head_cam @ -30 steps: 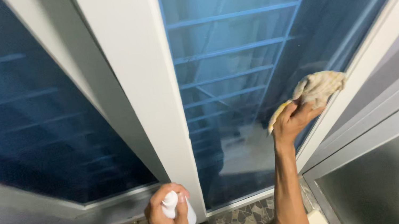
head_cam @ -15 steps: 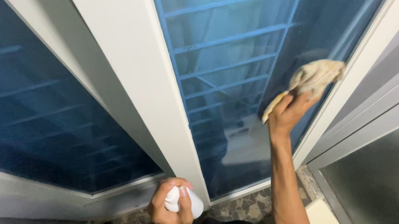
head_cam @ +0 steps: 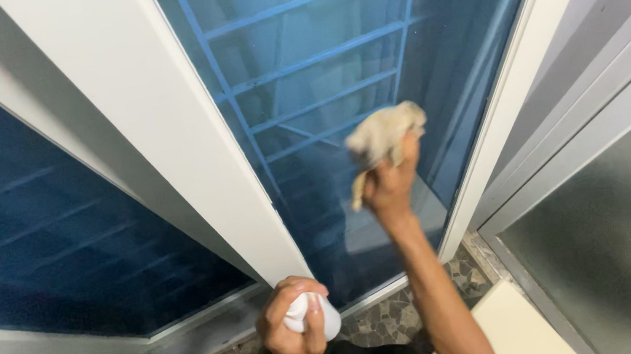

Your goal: The person cleans a glass window pane using a spray bottle and a cloth. They repeatedly spray the glass surface and wipe it with the cloth in a systematic manner, covering the entire visible area of the window.

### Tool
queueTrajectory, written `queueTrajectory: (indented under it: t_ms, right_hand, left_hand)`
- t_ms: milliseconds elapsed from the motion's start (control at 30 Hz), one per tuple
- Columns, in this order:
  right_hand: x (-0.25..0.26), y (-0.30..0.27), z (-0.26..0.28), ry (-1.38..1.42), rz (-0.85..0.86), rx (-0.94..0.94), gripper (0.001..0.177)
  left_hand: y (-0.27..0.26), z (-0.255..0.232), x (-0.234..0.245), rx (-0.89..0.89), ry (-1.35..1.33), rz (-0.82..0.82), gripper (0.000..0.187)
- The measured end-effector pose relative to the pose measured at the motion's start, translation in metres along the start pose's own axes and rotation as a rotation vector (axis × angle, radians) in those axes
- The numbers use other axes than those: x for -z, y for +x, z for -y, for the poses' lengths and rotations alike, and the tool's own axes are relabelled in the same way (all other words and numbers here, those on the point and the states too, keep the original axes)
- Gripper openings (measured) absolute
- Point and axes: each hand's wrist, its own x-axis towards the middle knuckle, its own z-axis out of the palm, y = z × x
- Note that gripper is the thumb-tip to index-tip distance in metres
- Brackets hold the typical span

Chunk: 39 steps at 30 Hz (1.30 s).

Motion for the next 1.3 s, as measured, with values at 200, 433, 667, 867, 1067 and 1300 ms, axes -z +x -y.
queueTrajectory:
  t_ms: [200, 433, 667, 867, 1067, 1300]
  right_hand:
    - [0.05, 0.004, -0.12, -0.126, -0.047, -0.348, 0.063]
    - [-0.012, -0.098, 0.063, 0.194, 0.262, 0.057, 0.03]
    - [0.039, -0.042, 0.003, 0.119, 0.147, -0.173, 0.021]
    - [0.048, -0.016, -0.051, -0.362, -0.034, -0.512, 0.034]
    - [0.007, -0.062, 0.101, -0.017, 0.309, 0.032, 0.033]
    - [0.035, 0.009, -0.003, -0.077, -0.017, -0.217, 0.043]
  left_hand:
    - [-0.024, 0.007, 0.036, 0.161, 0.177, -0.038, 0.03]
    - [-0.008, 0.015, -0.004, 0.024, -0.026, 0.1, 0.035]
    - [-0.014, 0.01, 0.014, -0.002, -0.016, 0.048, 0.038]
    - [-0.031, 0.021, 0.03, 0.109, 0.079, -0.013, 0.037]
    - [-0.014, 0.015, -0.009, 0.05, -0.138, 0.128, 0.035]
    - [-0.018, 0.006, 0.011, -0.005, -0.087, 0.076, 0.035]
